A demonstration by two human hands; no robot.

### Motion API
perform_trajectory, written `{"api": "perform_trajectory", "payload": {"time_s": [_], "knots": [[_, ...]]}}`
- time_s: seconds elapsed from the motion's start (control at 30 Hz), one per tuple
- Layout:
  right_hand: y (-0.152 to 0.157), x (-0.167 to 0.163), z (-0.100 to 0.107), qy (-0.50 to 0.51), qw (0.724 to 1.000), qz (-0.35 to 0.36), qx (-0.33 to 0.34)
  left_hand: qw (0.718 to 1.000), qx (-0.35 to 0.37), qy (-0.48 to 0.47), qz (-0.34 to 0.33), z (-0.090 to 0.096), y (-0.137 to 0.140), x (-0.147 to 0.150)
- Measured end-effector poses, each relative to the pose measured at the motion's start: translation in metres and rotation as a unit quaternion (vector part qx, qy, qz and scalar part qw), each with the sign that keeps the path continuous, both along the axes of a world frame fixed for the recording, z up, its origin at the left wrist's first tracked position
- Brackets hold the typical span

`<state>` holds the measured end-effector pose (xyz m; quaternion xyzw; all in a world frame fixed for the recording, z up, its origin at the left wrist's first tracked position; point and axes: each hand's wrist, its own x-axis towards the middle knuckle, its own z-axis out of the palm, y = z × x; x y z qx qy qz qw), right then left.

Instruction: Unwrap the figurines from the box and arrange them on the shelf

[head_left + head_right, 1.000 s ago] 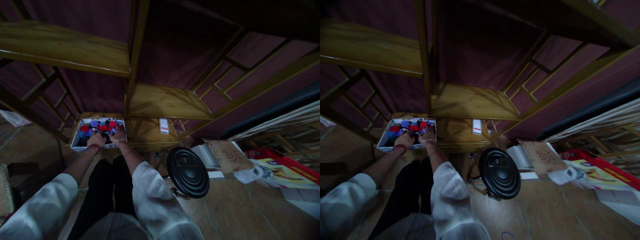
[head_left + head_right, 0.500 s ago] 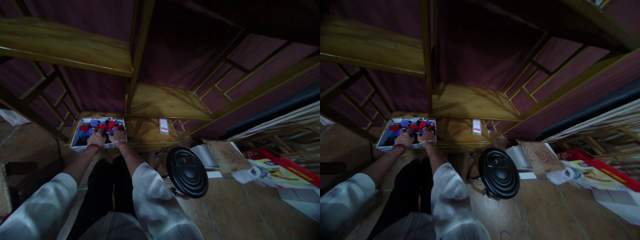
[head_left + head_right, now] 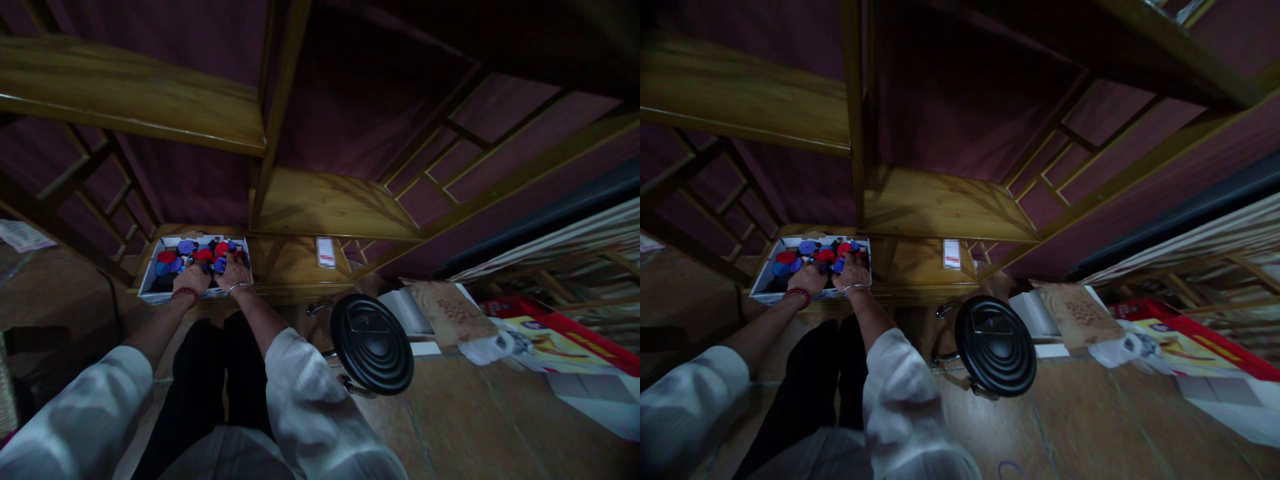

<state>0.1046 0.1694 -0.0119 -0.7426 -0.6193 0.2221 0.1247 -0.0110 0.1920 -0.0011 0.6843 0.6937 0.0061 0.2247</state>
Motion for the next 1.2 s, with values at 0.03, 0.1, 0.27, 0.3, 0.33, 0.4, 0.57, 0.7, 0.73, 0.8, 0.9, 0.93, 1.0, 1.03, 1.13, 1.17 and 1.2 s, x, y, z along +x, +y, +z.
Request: {"api": "perform_trajectory", "payload": {"time_s": [0.03, 0.1, 0.27, 0.3, 0.33, 0.4, 0.57, 0.7, 0.73, 0.8, 0.9, 0.93, 1.0, 1.03, 1.13, 1.17, 1.2], "knots": [[-0.001, 0.000, 0.001, -0.001, 1.000, -0.001, 0.009, 1.000, 0.008, -0.002, 0.001, 0.000, -0.001, 0.000], [-0.004, 0.000, 0.002, -0.004, 0.999, 0.003, 0.036, 0.999, 0.031, -0.007, 0.003, -0.001, -0.002, -0.001], [-0.006, 0.002, -0.001, -0.009, 0.998, 0.022, 0.065, 0.998, 0.064, -0.018, 0.011, -0.006, -0.003, -0.002], [-0.005, 0.002, -0.002, -0.008, 0.998, 0.020, 0.063, 0.998, 0.065, -0.018, 0.013, -0.006, -0.003, -0.002], [-0.004, 0.002, -0.003, -0.007, 0.998, 0.015, 0.061, 0.997, 0.068, -0.018, 0.016, -0.007, -0.003, -0.002], [-0.002, 0.001, -0.004, -0.003, 0.999, 0.002, 0.047, 0.997, 0.075, -0.021, 0.018, -0.008, -0.002, -0.002], [0.002, -0.001, -0.002, 0.006, 1.000, -0.011, 0.011, 0.997, 0.071, -0.027, 0.010, -0.005, -0.001, -0.002], [-0.001, -0.001, 0.002, -0.010, 0.999, -0.025, 0.026, 0.996, 0.081, -0.033, 0.024, -0.002, -0.001, -0.001], [-0.001, -0.001, 0.003, -0.012, 0.999, -0.025, 0.031, 0.996, 0.079, -0.033, 0.032, -0.002, -0.001, -0.001], [-0.003, -0.001, 0.005, -0.015, 0.999, -0.022, 0.036, 0.997, 0.067, -0.029, 0.037, -0.001, -0.001, -0.001], [-0.003, -0.002, 0.006, -0.021, 0.999, -0.024, 0.034, 0.999, 0.041, -0.022, 0.020, 0.001, 0.000, -0.001], [-0.004, -0.003, 0.007, -0.023, 0.999, -0.025, 0.038, 0.999, 0.035, -0.021, 0.014, 0.002, 0.000, 0.000], [-0.004, -0.003, 0.007, -0.023, 0.998, -0.028, 0.053, 0.999, 0.033, -0.019, 0.004, 0.002, 0.000, 0.000], [-0.005, -0.003, 0.007, -0.019, 0.997, -0.029, 0.062, 0.999, 0.034, -0.017, 0.001, 0.002, 0.000, 0.000], [-0.007, -0.002, 0.005, -0.001, 0.996, -0.032, 0.078, 0.999, 0.038, -0.015, 0.001, 0.002, 0.000, 0.000], [-0.008, -0.001, 0.005, 0.005, 0.996, -0.031, 0.086, 0.999, 0.038, -0.016, 0.003, 0.002, 0.000, 0.000], [-0.009, 0.000, 0.004, 0.009, 0.995, -0.027, 0.095, 0.999, 0.037, -0.018, 0.005, 0.002, 0.000, 0.000]]}}
